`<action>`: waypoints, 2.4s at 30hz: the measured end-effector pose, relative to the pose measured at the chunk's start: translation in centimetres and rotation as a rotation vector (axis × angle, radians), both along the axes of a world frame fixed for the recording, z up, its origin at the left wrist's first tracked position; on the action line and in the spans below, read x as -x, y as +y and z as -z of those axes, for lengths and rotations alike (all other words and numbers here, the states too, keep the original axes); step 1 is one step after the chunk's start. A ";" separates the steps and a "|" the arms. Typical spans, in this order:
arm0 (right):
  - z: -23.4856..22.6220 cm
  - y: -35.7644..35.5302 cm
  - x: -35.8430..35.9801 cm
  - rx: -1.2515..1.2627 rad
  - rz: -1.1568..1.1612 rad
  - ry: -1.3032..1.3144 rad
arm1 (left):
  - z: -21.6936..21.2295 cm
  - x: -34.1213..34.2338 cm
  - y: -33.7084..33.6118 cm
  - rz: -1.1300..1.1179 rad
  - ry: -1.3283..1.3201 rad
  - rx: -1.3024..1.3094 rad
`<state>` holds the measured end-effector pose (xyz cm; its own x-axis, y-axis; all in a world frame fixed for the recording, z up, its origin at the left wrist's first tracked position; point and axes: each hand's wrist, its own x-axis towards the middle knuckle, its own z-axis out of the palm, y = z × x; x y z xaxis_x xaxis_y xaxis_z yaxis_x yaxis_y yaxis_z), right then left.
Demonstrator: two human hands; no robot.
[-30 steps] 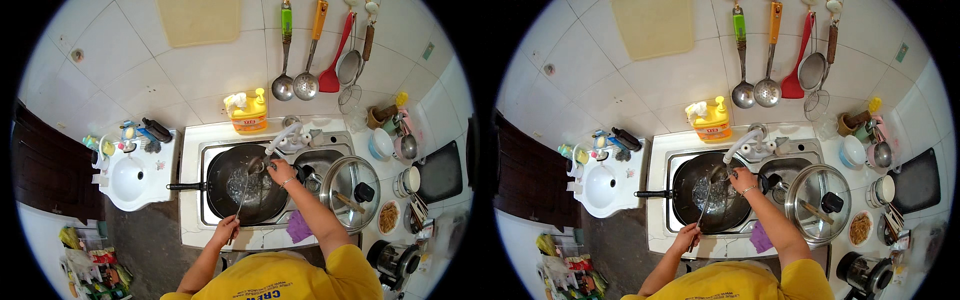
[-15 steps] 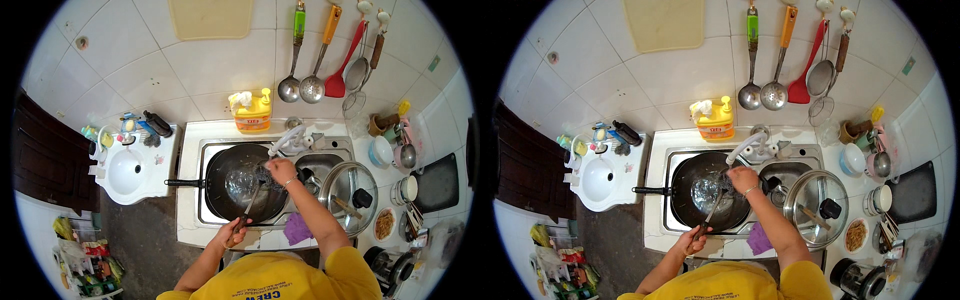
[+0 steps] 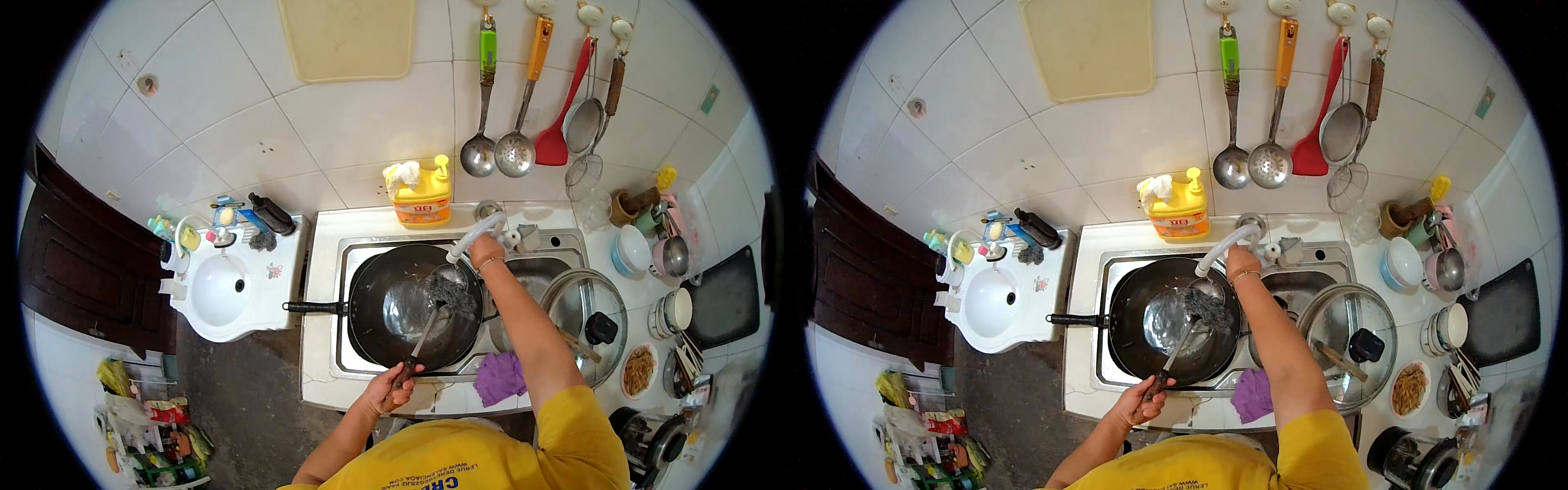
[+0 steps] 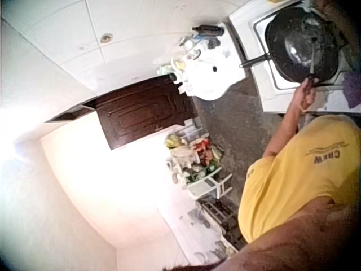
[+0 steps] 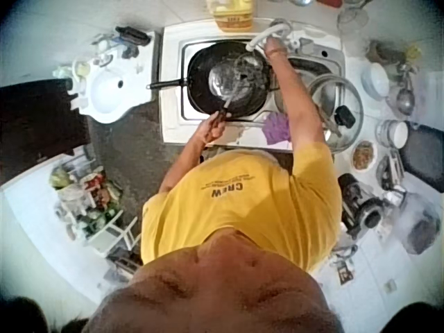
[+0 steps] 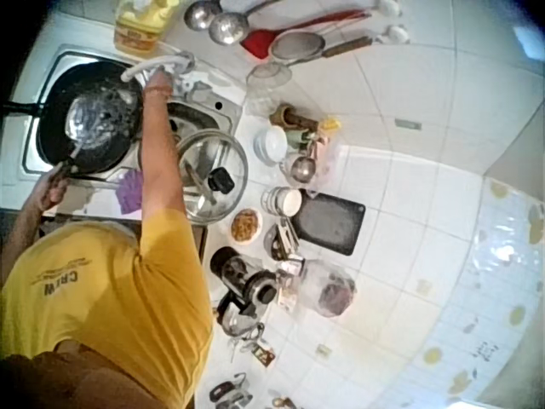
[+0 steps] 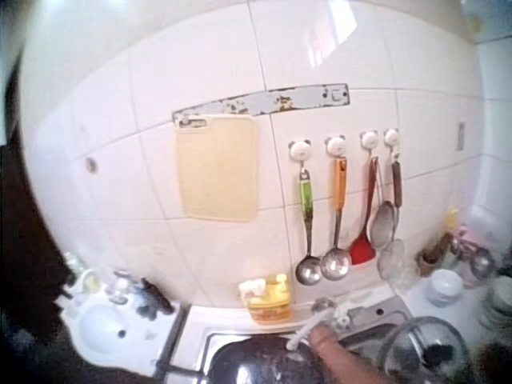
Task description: The person washes a large pot and then a wok in a sink using a scrub pad and water, then wipes down a countertop with a cloth.
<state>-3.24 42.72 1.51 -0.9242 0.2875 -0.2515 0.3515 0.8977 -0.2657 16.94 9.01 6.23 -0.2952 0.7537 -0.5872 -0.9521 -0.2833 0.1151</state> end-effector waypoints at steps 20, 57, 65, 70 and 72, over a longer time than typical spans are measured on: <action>2.2 -9.8 -12.8 0.757 0.070 0.260 | 0.2 -0.4 -1.7 0.114 0.541 0.561; 1.5 -13.8 -13.1 1.167 0.250 0.610 | -1.8 1.3 -6.1 0.161 0.428 0.343; 0.3 -12.6 -12.7 0.795 0.239 0.328 | -2.8 3.2 -10.3 0.271 0.837 0.769; 1.3 -13.7 -13.1 0.770 0.291 0.390 | -2.5 14.4 -15.8 0.268 1.866 1.532; 2.3 -13.9 -13.5 0.756 0.306 0.400 | -2.0 18.7 -17.0 0.315 1.902 1.589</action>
